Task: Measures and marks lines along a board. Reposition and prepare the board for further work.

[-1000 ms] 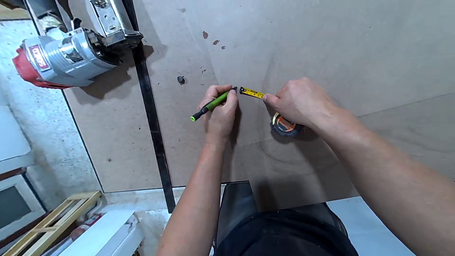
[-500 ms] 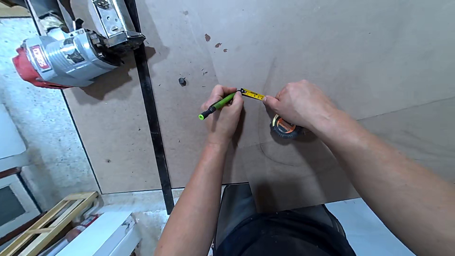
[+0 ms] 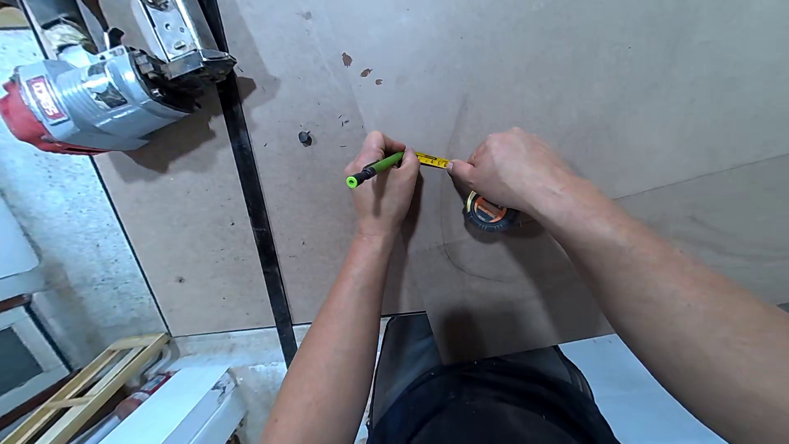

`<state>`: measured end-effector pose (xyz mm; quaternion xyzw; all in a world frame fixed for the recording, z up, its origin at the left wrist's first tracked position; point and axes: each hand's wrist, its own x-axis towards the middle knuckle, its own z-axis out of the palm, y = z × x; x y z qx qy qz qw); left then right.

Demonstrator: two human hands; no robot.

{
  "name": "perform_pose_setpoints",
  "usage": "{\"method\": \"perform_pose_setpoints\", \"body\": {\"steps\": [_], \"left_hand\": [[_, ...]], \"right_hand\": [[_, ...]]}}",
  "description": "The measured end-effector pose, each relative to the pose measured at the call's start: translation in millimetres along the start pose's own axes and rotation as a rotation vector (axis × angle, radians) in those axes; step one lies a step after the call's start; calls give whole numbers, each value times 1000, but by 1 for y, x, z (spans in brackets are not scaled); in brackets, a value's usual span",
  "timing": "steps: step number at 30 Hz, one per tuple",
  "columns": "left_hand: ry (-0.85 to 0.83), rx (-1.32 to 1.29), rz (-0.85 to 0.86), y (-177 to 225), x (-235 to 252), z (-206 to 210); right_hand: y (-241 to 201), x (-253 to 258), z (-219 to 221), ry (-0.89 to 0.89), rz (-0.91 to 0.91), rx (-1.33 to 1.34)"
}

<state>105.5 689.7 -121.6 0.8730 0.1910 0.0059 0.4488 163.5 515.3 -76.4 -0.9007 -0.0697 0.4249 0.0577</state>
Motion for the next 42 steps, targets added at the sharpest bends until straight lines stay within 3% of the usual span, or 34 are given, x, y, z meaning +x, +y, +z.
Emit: {"method": "perform_pose_setpoints", "body": {"steps": [12,42], "left_hand": [[-81,36,-23,4,6,-6],[-53,83,-28,3,3,-7]], "right_hand": [[3,2,-1,13,-44,-19],[-2,-1,0,10,-85,-94]]}}
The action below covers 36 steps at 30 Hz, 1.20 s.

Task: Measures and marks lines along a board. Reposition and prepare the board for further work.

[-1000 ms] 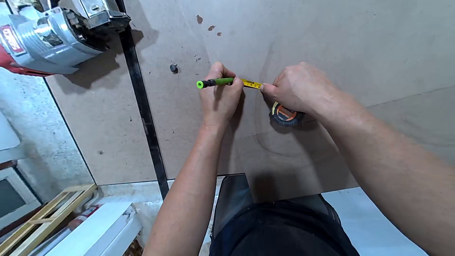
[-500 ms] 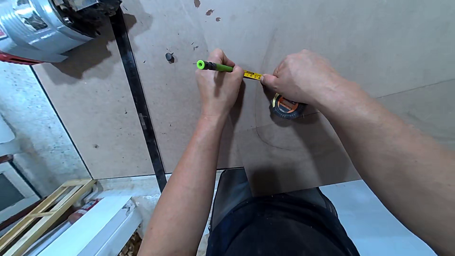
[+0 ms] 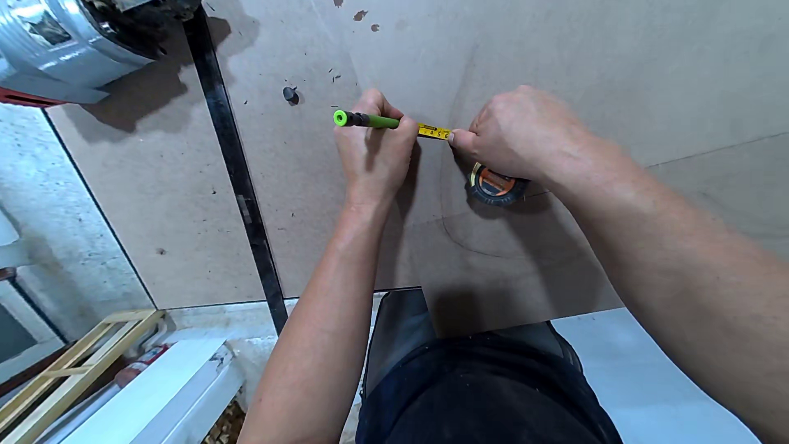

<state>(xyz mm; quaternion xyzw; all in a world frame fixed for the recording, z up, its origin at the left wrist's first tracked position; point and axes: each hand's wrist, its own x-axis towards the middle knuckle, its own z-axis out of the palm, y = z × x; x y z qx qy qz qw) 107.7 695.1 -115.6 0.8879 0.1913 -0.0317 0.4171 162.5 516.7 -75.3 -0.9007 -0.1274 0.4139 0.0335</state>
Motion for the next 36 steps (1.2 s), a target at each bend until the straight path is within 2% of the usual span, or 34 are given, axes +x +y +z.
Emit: {"method": "perform_pose_setpoints", "body": {"steps": [36], "left_hand": [[31,-88,-119,-16,-59,-5]], "right_hand": [[-11,-21,16,-95,-81,-113]]}}
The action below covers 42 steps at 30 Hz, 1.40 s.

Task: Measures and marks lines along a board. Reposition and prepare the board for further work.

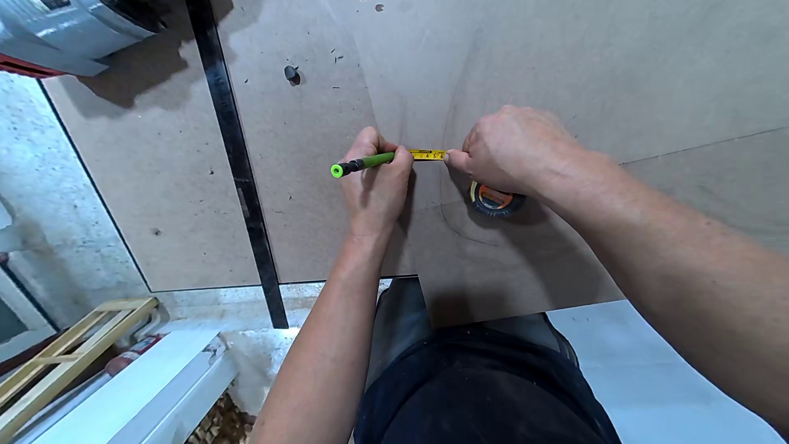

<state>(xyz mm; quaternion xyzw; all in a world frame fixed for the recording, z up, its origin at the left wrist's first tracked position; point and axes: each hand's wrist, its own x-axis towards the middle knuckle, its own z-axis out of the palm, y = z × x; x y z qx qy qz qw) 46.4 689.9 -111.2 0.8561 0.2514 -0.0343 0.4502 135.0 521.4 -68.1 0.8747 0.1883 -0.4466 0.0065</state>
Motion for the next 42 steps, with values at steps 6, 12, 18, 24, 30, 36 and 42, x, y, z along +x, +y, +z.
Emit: {"method": "perform_pose_setpoints", "body": {"steps": [6,12,18,24,30,36,42], "left_hand": [[31,-2,-8,-5,-11,1],[31,-15,-34,-9,-22,0],[29,-8,-40,-13,-35,-2],[53,-14,-62,-16,-45,-2],[69,-2,-80,-18,-53,0],[72,-8,-101,-19,-61,0],[72,-8,-121,-22,-69,0]], "right_hand": [[-1,-3,4,-3,-27,-15],[-3,-7,10,-15,-41,-33],[-5,-10,18,-15,-63,-47],[-7,-14,22,-37,-67,-59],[-6,-17,26,-28,-85,-72],[-8,-19,27,-48,-83,-97],[-8,-20,32,-49,-118,-125]]}}
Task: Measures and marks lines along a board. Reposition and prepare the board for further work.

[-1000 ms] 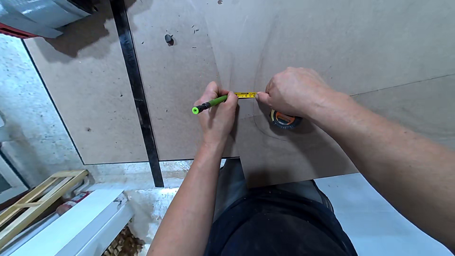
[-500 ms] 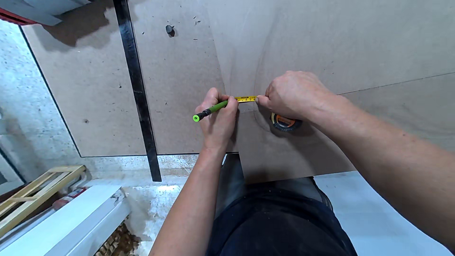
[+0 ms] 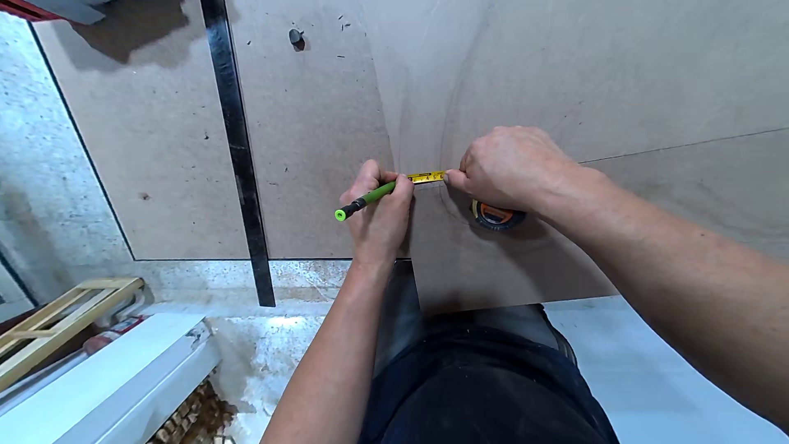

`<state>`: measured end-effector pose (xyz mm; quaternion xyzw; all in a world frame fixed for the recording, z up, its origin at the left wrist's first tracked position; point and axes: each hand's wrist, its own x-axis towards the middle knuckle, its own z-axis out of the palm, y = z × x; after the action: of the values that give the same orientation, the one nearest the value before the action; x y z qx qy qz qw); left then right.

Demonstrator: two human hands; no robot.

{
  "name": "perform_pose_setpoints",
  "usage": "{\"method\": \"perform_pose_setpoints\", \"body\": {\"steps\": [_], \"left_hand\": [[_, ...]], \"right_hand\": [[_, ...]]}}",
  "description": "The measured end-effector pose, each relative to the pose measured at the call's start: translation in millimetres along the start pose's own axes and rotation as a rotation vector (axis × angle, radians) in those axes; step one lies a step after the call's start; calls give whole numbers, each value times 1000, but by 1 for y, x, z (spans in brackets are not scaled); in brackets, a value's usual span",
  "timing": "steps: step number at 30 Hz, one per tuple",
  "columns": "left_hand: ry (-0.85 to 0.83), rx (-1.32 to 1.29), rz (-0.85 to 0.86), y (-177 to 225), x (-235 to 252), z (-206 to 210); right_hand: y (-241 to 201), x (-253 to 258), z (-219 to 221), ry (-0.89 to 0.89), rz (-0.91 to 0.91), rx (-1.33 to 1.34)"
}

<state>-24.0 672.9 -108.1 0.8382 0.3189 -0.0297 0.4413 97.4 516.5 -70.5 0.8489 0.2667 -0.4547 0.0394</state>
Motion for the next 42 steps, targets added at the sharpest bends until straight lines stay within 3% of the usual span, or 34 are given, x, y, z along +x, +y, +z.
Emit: {"method": "perform_pose_setpoints", "body": {"steps": [42], "left_hand": [[64,-35,-124,-2,-21,5]], "right_hand": [[-3,-5,6,-33,-37,-51]]}}
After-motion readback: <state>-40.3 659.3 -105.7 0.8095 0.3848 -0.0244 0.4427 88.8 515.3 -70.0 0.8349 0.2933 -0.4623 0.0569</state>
